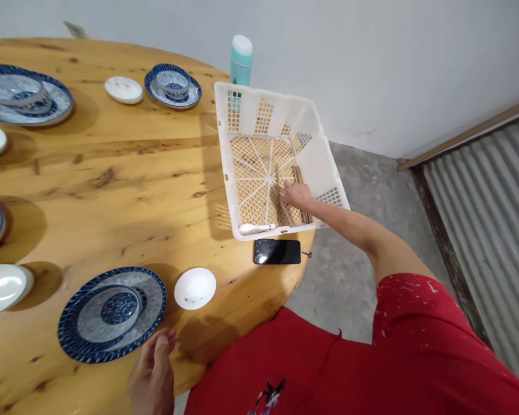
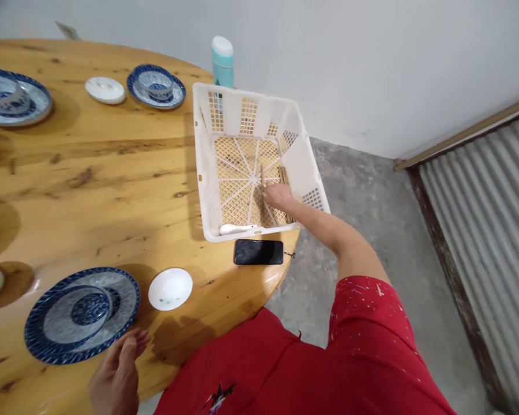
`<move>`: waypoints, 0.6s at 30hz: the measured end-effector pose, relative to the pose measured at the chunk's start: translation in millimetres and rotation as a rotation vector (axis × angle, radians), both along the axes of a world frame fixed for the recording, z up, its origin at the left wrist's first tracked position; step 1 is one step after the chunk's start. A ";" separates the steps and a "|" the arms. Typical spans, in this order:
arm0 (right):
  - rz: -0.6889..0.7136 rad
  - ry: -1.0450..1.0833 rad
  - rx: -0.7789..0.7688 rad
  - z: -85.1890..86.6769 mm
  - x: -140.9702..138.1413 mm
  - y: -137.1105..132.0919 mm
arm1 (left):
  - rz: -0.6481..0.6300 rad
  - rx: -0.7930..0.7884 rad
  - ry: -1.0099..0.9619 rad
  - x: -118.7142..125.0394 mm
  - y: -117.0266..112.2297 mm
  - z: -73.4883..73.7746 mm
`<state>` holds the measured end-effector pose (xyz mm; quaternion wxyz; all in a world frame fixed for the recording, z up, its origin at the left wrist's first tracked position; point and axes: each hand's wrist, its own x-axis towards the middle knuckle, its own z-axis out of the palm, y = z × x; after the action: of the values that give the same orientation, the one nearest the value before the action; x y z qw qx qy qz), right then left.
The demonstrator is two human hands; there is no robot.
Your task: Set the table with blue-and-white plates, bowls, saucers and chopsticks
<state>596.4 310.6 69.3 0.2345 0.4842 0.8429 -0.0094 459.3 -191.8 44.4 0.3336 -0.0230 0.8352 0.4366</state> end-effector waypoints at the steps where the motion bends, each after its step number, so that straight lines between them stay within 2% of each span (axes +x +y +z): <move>1: -0.006 0.009 -0.019 -2.3 -6.9 -1.0 | 0.007 -0.001 0.000 -0.7 0.1 -0.4; 4: -0.072 0.039 -0.104 -10.8 -19.9 -2.9 | 0.006 -0.007 -0.004 -2.0 -0.1 0.1; 7: -0.113 0.058 -0.171 -17.5 -21.5 -3.0 | 0.023 -0.050 0.001 -2.2 -1.9 -0.1; 11: -0.154 0.104 -0.163 -18.5 -24.2 -0.4 | 0.013 -0.068 0.012 -2.9 -3.1 -6.9; 15: -0.145 0.233 -0.153 -19.9 -45.9 -0.8 | 0.003 -0.049 0.028 -3.9 1.4 -12.4; 18: -0.121 0.260 -0.183 -26.8 -66.0 -5.7 | 0.020 -0.042 0.028 -3.3 4.4 -10.4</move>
<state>530.4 304.9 42.5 0.1656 0.5053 0.8311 -0.1628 455.9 -187.5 34.0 0.3171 -0.0322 0.8485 0.4224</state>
